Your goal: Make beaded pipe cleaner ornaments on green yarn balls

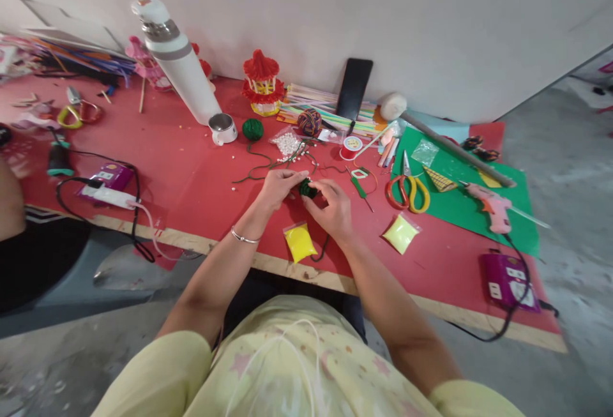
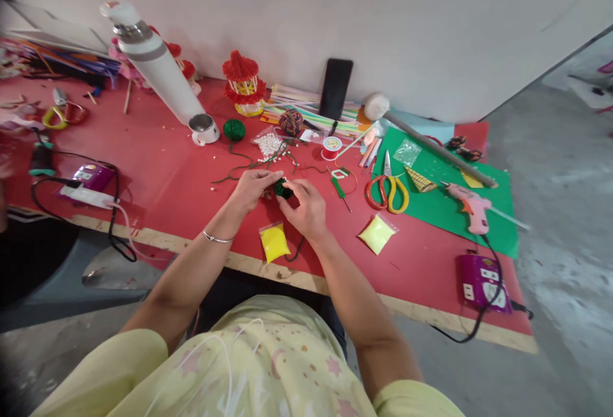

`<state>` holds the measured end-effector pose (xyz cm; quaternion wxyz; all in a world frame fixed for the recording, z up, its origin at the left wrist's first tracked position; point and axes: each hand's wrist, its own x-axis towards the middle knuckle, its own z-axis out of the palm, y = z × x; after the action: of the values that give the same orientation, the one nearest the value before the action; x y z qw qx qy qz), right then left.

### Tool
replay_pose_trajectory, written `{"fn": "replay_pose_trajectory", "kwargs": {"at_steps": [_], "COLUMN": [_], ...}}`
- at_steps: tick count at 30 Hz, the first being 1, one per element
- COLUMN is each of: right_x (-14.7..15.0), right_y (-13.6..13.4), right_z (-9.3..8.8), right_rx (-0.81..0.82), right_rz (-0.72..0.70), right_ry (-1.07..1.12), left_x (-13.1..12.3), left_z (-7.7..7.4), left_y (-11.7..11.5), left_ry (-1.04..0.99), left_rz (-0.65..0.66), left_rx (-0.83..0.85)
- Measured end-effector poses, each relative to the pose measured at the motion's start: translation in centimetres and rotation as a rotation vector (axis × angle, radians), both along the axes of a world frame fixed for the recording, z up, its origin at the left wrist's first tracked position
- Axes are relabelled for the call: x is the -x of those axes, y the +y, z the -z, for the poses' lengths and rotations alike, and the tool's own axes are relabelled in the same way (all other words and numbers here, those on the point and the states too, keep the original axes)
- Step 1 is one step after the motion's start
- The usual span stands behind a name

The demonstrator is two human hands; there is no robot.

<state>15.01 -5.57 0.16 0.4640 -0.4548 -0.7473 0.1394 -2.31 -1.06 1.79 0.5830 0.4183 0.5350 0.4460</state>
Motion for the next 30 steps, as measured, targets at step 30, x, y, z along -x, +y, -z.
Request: {"fn": "replay_pose_trajectory", "kwargs": {"at_steps": [30], "right_x": [0.18], "right_y": [0.18], "right_z": [-0.23], "right_rx": [0.256], "right_rz": [-0.007], "right_ry": [0.234], "left_x": [-0.71], "left_z": [0.39], "left_y": [0.22], "left_ry": [-0.431], "left_rz": [-0.096], "left_rx": [-0.07]}}
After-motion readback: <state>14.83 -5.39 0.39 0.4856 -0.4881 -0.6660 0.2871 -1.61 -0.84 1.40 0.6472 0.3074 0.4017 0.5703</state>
